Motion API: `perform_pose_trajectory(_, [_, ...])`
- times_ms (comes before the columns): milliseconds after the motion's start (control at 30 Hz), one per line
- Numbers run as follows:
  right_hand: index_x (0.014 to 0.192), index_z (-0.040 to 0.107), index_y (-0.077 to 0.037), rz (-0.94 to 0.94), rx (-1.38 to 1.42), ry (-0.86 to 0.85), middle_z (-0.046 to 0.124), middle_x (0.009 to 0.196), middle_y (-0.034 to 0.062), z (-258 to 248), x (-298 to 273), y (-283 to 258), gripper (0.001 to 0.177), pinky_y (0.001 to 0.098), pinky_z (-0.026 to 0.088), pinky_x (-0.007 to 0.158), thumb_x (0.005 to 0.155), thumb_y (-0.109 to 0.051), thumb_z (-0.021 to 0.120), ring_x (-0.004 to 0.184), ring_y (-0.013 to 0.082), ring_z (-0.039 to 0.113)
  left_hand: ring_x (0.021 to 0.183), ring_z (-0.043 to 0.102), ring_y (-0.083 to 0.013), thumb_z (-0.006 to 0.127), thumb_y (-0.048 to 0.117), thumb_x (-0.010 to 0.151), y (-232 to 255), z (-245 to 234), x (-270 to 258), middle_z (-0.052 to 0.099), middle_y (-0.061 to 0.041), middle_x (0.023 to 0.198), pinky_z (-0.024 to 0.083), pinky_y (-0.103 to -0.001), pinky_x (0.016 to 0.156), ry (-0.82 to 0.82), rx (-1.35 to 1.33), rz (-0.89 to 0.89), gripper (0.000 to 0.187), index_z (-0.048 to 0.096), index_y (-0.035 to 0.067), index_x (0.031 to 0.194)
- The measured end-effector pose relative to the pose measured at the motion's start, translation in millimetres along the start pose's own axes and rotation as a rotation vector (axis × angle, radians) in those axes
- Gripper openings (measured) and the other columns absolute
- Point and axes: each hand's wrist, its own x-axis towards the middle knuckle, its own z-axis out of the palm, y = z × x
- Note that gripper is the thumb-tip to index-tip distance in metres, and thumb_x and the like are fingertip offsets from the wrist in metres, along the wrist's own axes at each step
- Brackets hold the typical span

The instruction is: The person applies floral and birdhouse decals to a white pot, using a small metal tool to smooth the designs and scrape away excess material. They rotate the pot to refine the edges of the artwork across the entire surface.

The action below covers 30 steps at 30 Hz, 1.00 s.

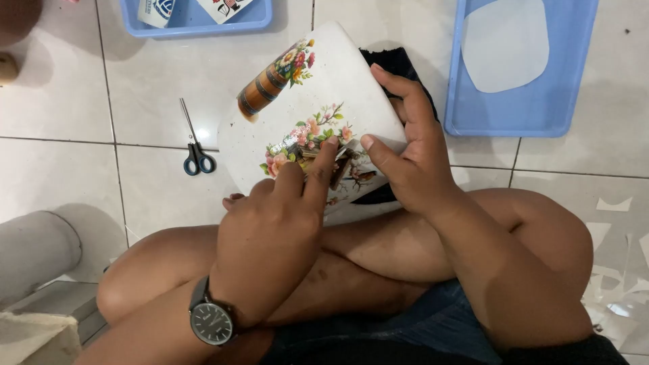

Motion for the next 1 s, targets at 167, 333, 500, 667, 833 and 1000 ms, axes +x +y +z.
perform_pose_trajectory(167, [0.161, 0.038, -0.014, 0.012, 0.002, 0.0, 0.054, 0.158, 0.0142, 0.6, -1.0, -0.2, 0.059, 0.034, 0.053, 0.108, 0.107, -0.017, 0.062, 0.138, 0.0228, 0.059, 0.055, 0.053, -0.0143, 0.06, 0.018, 0.093, 16.8, -4.4, -2.4, 0.051, 0.004, 0.084, 0.053, -0.048, 0.049, -0.078, 0.008, -0.046, 0.068, 0.055, 0.02, 0.161])
perform_pose_trajectory(333, [0.161, 0.038, -0.013, -0.015, -0.017, 0.003, 0.052, 0.161, 0.0132, 0.0, -1.7, 1.8, 0.059, 0.0354, 0.054, 0.112, 0.108, -0.019, 0.063, 0.141, 0.0235, 0.058, 0.051, 0.046, -0.0116, 0.064, 0.009, 0.09, 26.1, -2.3, -6.4, 0.049, 0.006, 0.078, 0.05, -0.04, 0.048, -0.055, 0.087, -0.077, 0.072, 0.057, 0.019, 0.16])
perform_pose_trajectory(500, [0.16, 0.039, -0.014, -0.015, 0.003, 0.002, 0.048, 0.165, 0.0091, -1.0, -0.9, 4.3, 0.058, 0.0361, 0.054, 0.113, 0.108, -0.02, 0.064, 0.144, 0.023, 0.057, 0.051, 0.045, -0.0123, 0.064, 0.011, 0.09, 23.1, -4.0, -4.8, 0.049, 0.006, 0.079, 0.051, -0.042, 0.045, -0.024, 0.055, -0.092, 0.067, 0.063, 0.025, 0.155])
perform_pose_trajectory(667, [0.16, 0.038, -0.015, 0.012, 0.026, -0.019, 0.047, 0.166, 0.0098, -3.3, 0.5, 4.1, 0.059, 0.0352, 0.056, 0.108, 0.107, -0.02, 0.064, 0.142, 0.0225, 0.057, 0.055, 0.048, -0.0135, 0.062, 0.016, 0.095, 11.0, -6.9, -2.9, 0.05, 0.007, 0.081, 0.053, -0.041, 0.052, 0.012, 0.025, -0.084, 0.058, 0.066, 0.031, 0.152])
perform_pose_trajectory(833, [0.159, 0.039, -0.016, 0.021, -0.003, -0.025, 0.046, 0.168, 0.0078, -4.9, 1.2, 3.3, 0.059, 0.033, 0.058, 0.101, 0.105, -0.02, 0.065, 0.134, 0.0203, 0.061, 0.063, 0.053, -0.0175, 0.062, 0.021, 0.099, -2.9, -9.7, 1.3, 0.056, 0.003, 0.092, 0.047, -0.033, 0.049, 0.019, -0.032, -0.079, 0.055, 0.064, 0.033, 0.152])
perform_pose_trajectory(1000, [0.157, 0.039, -0.014, 0.023, 0.001, -0.018, 0.044, 0.169, 0.0075, -4.4, 1.8, 3.9, 0.059, 0.033, 0.054, 0.106, 0.104, -0.022, 0.065, 0.136, 0.0204, 0.059, 0.068, 0.053, -0.0186, 0.063, 0.018, 0.099, -11.4, -13.1, 6.5, 0.055, 0.004, 0.089, 0.045, -0.032, 0.052, 0.023, -0.056, -0.054, 0.054, 0.065, 0.035, 0.151])
